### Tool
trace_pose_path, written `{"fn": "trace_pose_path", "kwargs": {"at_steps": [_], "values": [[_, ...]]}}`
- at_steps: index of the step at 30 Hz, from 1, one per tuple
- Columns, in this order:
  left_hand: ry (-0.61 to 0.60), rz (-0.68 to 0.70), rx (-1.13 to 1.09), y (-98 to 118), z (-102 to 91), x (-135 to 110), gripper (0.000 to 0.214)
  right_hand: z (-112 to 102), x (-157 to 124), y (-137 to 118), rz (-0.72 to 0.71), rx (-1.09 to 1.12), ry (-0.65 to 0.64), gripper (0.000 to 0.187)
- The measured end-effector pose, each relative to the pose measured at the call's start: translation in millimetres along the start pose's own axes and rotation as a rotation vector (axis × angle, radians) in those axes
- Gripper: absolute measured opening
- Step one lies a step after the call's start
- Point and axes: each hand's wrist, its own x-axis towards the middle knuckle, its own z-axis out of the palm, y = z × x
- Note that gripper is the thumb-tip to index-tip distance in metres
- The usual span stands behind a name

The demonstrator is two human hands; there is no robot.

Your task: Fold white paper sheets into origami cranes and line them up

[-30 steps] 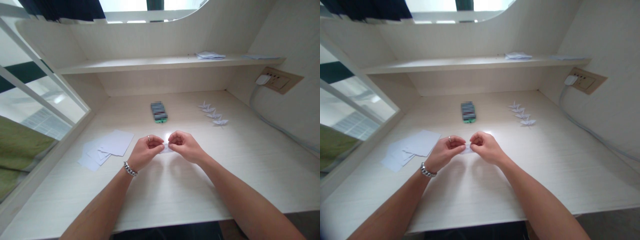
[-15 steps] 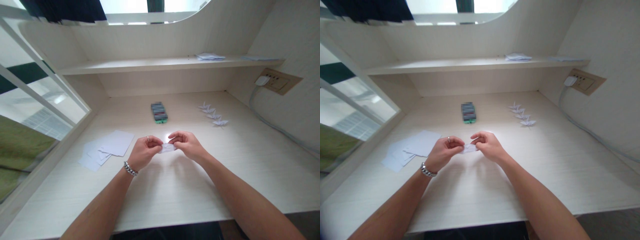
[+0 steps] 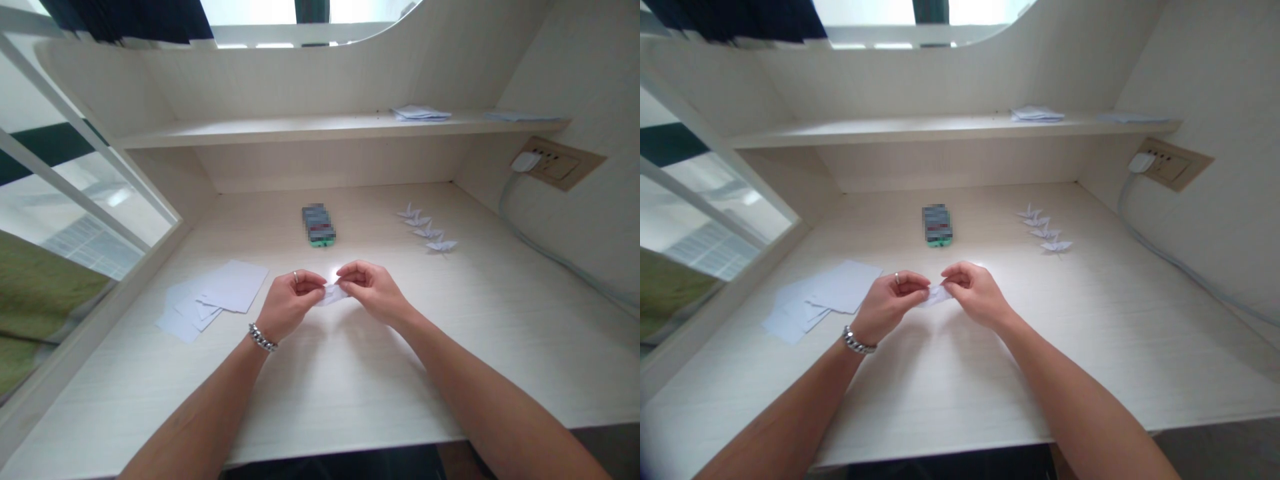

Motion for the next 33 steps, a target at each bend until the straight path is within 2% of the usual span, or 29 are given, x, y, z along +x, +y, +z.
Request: {"fn": "trace_pose_path", "kwargs": {"at_steps": [4,6,9,12,15,19,22,24,26,30,33], "values": [[0.110,0.000,-0.027,-2.6,-0.7,2.9,0.015,-0.4,-2.4,-5.7,-0.136,-0.222,0.268,0.010],[0.162,0.005,-0.029,-3.3,-0.8,4.0,0.016,2.0,-5.4,-9.3,-0.217,-0.311,0.332,0.010],[0.212,0.023,-0.041,-4.2,0.6,4.1,0.018,9.3,-9.3,-12.0,-0.244,-0.335,0.193,0.013],[0.206,0.042,-0.075,-5.2,3.2,2.4,0.024,15.9,-10.3,-11.2,-0.166,-0.310,0.086,0.021],[0.170,0.076,-0.040,-5.9,6.0,0.1,0.025,17.9,-9.1,-9.0,-0.076,-0.231,0.051,0.027],[0.060,0.151,0.068,-6.8,9.1,-2.8,0.022,16.0,-6.1,-4.9,-0.012,-0.121,0.015,0.033],[0.002,0.171,0.106,-7.9,9.5,-3.7,0.022,13.7,-3.5,-1.3,-0.011,-0.119,0.047,0.027],[0.032,0.172,0.091,-8.4,7.4,-3.4,0.025,11.8,-1.8,0.4,0.016,-0.087,0.047,0.024],[0.115,0.168,0.110,-8.1,3.1,-2.5,0.028,10.0,-0.4,1.6,0.066,-0.024,0.038,0.024],[0.277,0.195,0.280,-3.7,-5.1,-1.3,0.026,8.2,0.5,3.6,0.134,0.064,0.037,0.026],[0.238,0.181,0.294,0.1,-4.5,-2.1,0.026,8.1,-0.1,4.8,0.149,0.101,-0.016,0.026]]}}
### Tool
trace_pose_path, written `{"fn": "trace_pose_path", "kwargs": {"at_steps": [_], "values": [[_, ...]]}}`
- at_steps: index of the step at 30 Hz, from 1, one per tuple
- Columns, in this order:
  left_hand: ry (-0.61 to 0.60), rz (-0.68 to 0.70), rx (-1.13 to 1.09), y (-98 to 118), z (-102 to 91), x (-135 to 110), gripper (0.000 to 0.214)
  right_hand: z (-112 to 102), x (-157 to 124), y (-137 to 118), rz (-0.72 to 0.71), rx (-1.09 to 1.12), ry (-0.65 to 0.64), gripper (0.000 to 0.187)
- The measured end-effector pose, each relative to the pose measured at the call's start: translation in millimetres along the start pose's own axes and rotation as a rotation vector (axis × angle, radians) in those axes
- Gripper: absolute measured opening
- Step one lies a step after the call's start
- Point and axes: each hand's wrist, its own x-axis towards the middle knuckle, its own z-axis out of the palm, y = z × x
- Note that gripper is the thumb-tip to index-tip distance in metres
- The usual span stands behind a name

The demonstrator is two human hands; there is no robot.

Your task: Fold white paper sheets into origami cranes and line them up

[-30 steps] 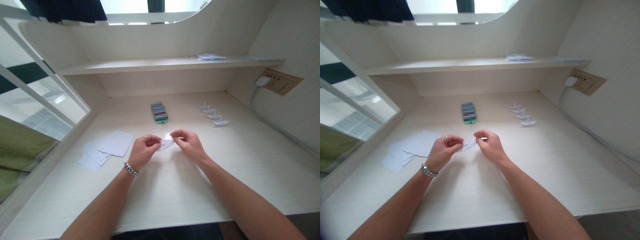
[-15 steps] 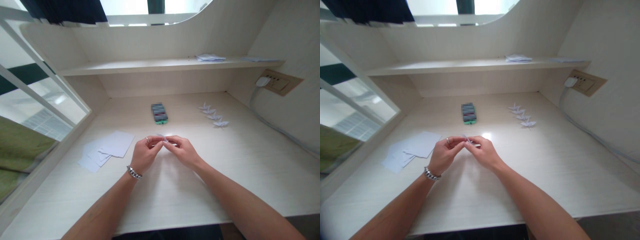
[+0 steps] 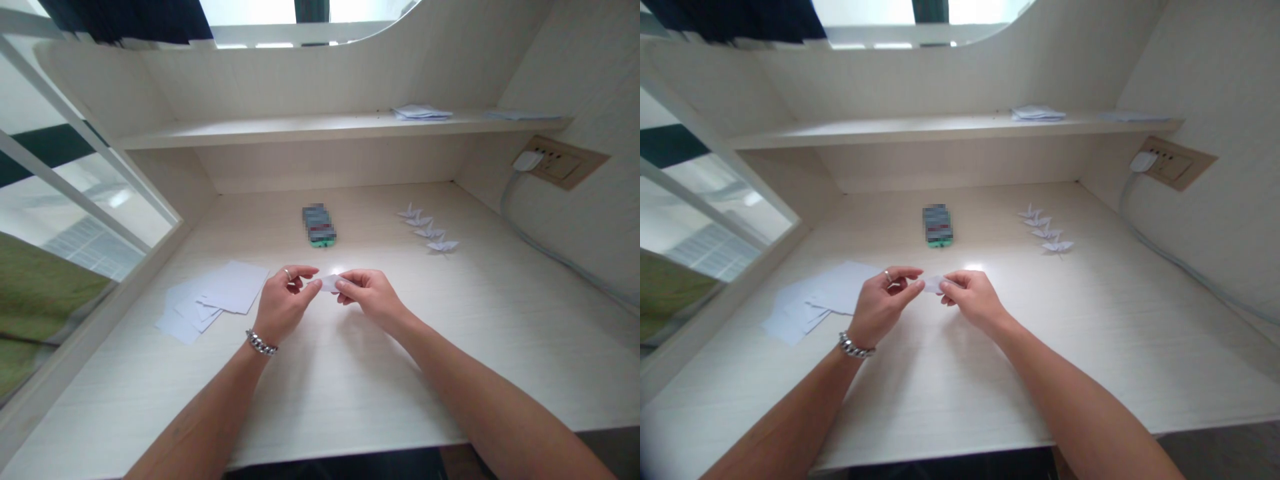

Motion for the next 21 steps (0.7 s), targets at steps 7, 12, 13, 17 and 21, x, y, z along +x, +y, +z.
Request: {"fn": "trace_pose_path", "kwargs": {"at_steps": [7,12,13,17,21], "values": [[-0.250,-0.077,-0.215,-0.6,8.0,-1.9,0.025,-0.2,-0.8,-1.3,0.022,0.055,-0.111,0.023],[-0.249,-0.099,-0.218,-3.1,8.4,-0.4,0.023,0.0,-1.1,-1.1,0.003,0.007,-0.119,0.022],[-0.253,-0.102,-0.218,-2.7,8.3,-0.3,0.023,0.2,-1.4,-1.3,-0.020,-0.013,-0.101,0.022],[-0.255,-0.111,-0.234,0.5,8.4,-0.7,0.021,1.6,-2.4,-2.7,-0.093,-0.035,-0.037,0.019],[-0.273,-0.119,-0.257,2.1,7.6,-0.7,0.020,2.1,-2.8,-3.7,-0.069,-0.012,-0.050,0.017]]}}
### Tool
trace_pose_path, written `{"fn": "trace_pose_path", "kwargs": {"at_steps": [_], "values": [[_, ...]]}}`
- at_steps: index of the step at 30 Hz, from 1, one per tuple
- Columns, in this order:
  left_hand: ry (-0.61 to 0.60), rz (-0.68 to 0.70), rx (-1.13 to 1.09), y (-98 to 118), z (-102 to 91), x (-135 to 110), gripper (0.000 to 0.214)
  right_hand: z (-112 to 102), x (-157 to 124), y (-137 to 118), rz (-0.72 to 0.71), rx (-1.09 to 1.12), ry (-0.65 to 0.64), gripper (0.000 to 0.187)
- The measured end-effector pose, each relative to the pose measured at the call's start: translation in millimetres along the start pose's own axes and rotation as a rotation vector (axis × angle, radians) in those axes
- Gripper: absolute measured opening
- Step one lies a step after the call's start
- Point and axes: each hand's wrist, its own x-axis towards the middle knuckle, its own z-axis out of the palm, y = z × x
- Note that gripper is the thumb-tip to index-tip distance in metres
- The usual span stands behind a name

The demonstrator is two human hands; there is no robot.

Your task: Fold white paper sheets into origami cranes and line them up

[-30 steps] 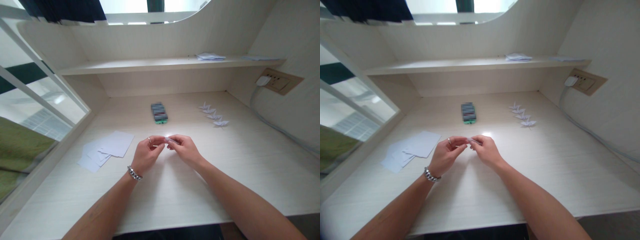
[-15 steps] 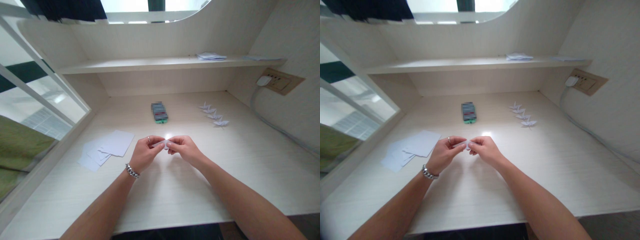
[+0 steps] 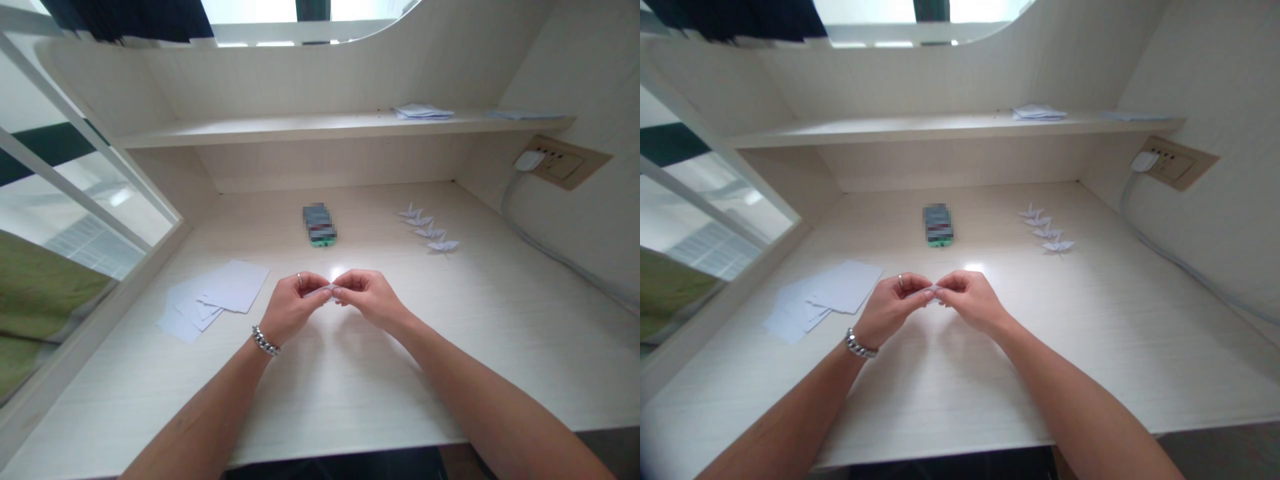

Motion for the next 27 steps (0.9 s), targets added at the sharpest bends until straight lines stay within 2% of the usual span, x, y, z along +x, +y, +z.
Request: {"fn": "trace_pose_path", "kwargs": {"at_steps": [6,12,19,27], "values": [[-0.053,-0.043,-0.078,2.6,-2.0,0.0,0.017,-1.1,-1.0,0.7,0.027,0.025,-0.012,0.016],[-0.014,-0.073,-0.135,8.0,-0.1,-0.4,0.010,1.6,-1.7,-1.8,0.067,0.152,0.012,0.015],[0.026,-0.017,-0.153,7.6,0.8,-1.3,0.005,6.5,-1.8,-7.2,0.078,0.251,0.051,0.012],[0.029,0.059,-0.040,4.6,0.0,-3.2,0.001,2.3,-1.6,-7.6,0.096,0.230,-0.019,0.019]]}}
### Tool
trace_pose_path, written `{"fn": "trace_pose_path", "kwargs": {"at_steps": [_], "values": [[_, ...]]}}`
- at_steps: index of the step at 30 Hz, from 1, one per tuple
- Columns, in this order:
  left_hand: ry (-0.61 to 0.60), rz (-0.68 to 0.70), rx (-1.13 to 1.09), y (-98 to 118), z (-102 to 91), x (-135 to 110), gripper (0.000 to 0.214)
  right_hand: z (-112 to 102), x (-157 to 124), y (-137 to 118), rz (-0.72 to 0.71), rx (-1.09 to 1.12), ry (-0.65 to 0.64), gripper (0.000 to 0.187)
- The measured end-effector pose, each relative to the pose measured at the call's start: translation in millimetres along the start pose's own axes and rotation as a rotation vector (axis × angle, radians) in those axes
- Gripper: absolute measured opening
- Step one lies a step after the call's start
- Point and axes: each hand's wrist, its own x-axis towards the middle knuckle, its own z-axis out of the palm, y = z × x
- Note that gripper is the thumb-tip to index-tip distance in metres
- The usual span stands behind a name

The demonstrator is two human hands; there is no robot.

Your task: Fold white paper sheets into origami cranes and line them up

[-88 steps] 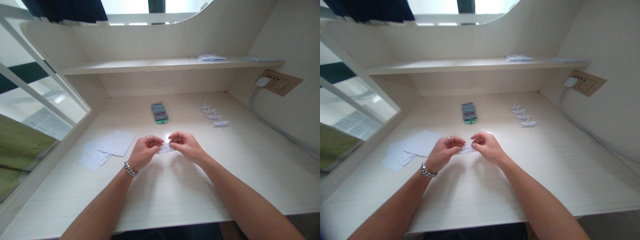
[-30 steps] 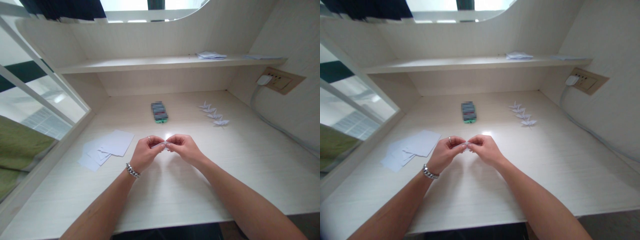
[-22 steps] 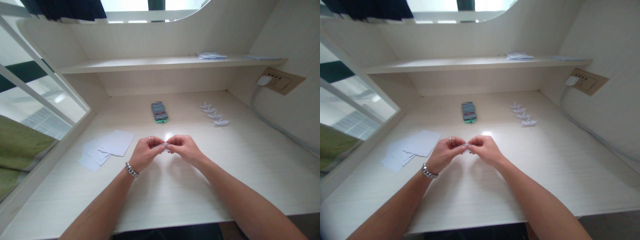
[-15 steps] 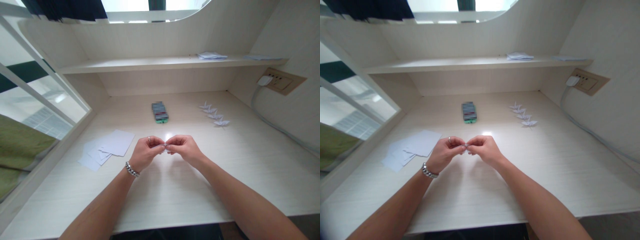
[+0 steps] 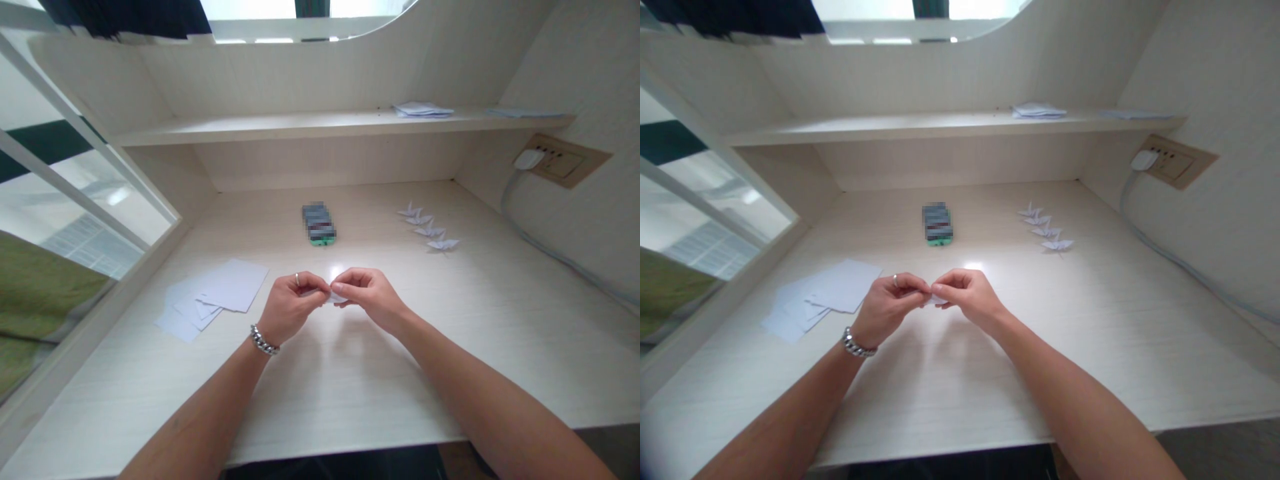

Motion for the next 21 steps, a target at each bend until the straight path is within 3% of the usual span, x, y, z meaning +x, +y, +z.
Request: {"fn": "trace_pose_path", "kwargs": {"at_steps": [13,21], "values": [[-0.003,-0.051,-0.051,-2.7,-3.8,1.9,0.019,-0.4,-5.4,4.1,-0.255,-0.321,0.071,0.012],[0.050,-0.054,-0.136,-4.2,-0.5,3.4,0.015,-0.6,-3.3,8.1,-0.263,-0.315,0.094,0.013]]}}
